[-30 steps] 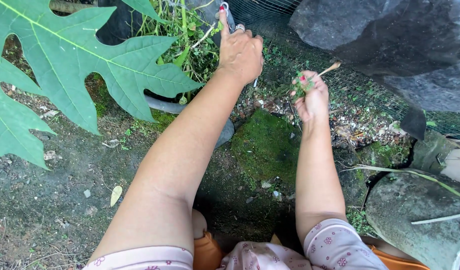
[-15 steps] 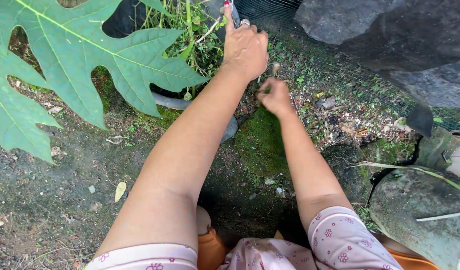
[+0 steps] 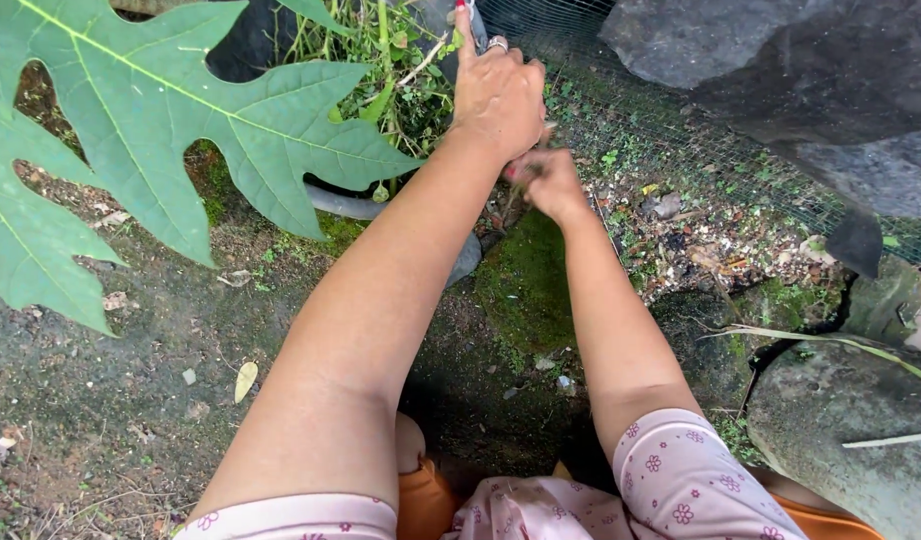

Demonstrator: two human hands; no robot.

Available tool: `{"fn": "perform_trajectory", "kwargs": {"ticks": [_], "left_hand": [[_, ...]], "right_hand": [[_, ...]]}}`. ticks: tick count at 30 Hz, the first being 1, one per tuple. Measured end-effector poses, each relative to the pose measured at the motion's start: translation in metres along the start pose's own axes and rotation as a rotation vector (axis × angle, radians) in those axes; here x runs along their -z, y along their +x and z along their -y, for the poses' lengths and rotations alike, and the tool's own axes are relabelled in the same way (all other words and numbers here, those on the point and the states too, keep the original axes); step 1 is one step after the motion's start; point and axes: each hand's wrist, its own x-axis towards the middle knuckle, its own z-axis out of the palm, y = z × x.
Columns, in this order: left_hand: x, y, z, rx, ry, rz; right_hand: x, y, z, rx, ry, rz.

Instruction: The person is weeding, pruning, and cleaning up a small garden bed and various potted plants.

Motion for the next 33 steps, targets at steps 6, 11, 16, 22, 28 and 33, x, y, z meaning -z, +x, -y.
{"fn": "perform_trajectory", "kwargs": {"ticks": [6,11,16,22,28,33], "left_hand": [[-0.005,0.002,0.001,-0.025,0.053,-0.068],[0.002,0.000,-0.002,-0.020,-0.010,-0.064],[-0.017,0.005,0.001,-0.026,0.025,-0.100],[-0.012,0.005,0.000,-0.024,0.049,-0.098],[-0.004,0.006,-0.002,-0.023,0.044,-0.074],[-0.006,0.010,-0.005,0.014,0.087,0.038]], "right_hand": [[-0.044,-0.033,-0.031,0.199,-0.606,0.297],[-0.027,-0.023,-0.042,0.236,-0.400,0.043],[0.059,0.007,-0.063,0.161,-0.007,-0.483],[0.058,0.007,-0.052,-0.151,-0.312,-0.387],[0.037,0.023,-0.095,0.058,-0.589,-0.459],[0.070,0.028,-0.108,0.048,-0.363,-0.451]]}}
